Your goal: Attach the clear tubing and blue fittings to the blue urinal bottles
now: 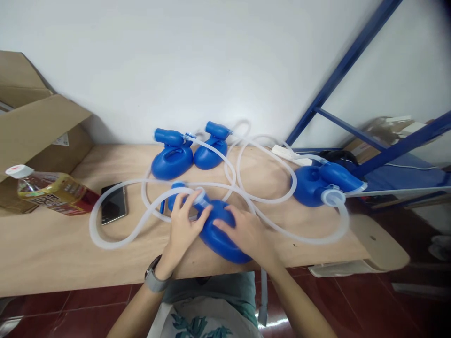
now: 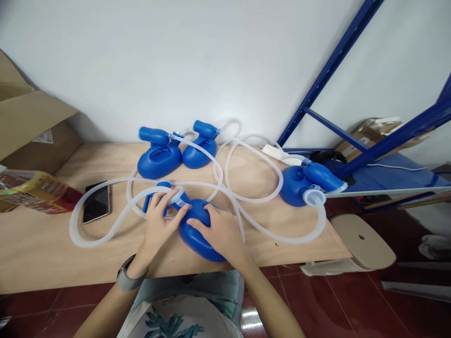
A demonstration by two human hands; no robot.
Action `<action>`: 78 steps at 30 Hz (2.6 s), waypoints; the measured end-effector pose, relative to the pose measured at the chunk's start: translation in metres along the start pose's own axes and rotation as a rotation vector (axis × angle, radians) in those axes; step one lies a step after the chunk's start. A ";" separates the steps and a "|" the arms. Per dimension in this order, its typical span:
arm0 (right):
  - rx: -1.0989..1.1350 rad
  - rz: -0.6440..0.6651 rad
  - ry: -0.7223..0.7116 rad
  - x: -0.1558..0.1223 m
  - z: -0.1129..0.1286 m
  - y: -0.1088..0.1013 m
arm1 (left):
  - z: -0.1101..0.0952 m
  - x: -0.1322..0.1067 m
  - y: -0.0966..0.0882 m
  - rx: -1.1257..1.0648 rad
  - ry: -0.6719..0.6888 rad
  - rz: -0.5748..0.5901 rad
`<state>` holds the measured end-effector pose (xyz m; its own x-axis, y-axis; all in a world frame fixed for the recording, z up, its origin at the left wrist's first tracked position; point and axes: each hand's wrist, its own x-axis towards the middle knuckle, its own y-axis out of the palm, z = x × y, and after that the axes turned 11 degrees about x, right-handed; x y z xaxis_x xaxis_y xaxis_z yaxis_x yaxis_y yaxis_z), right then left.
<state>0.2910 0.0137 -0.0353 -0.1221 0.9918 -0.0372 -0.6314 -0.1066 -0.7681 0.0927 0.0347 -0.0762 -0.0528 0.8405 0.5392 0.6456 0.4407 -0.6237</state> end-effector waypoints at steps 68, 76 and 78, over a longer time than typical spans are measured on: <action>-0.090 -0.107 -0.105 0.203 -0.132 -0.105 | 0.134 0.061 0.014 0.111 -0.317 0.460; -0.020 0.320 -0.648 0.043 -0.078 -0.063 | 0.131 0.048 0.008 0.017 -0.282 0.561; -0.084 0.469 -0.790 -0.014 -0.073 -0.027 | 0.131 0.043 0.005 -0.020 -0.247 0.602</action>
<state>0.3653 0.0076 -0.0610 -0.8584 0.5087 0.0669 -0.3312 -0.4497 -0.8295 -0.0062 0.1148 -0.1303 0.1510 0.9873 -0.0488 0.6305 -0.1342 -0.7645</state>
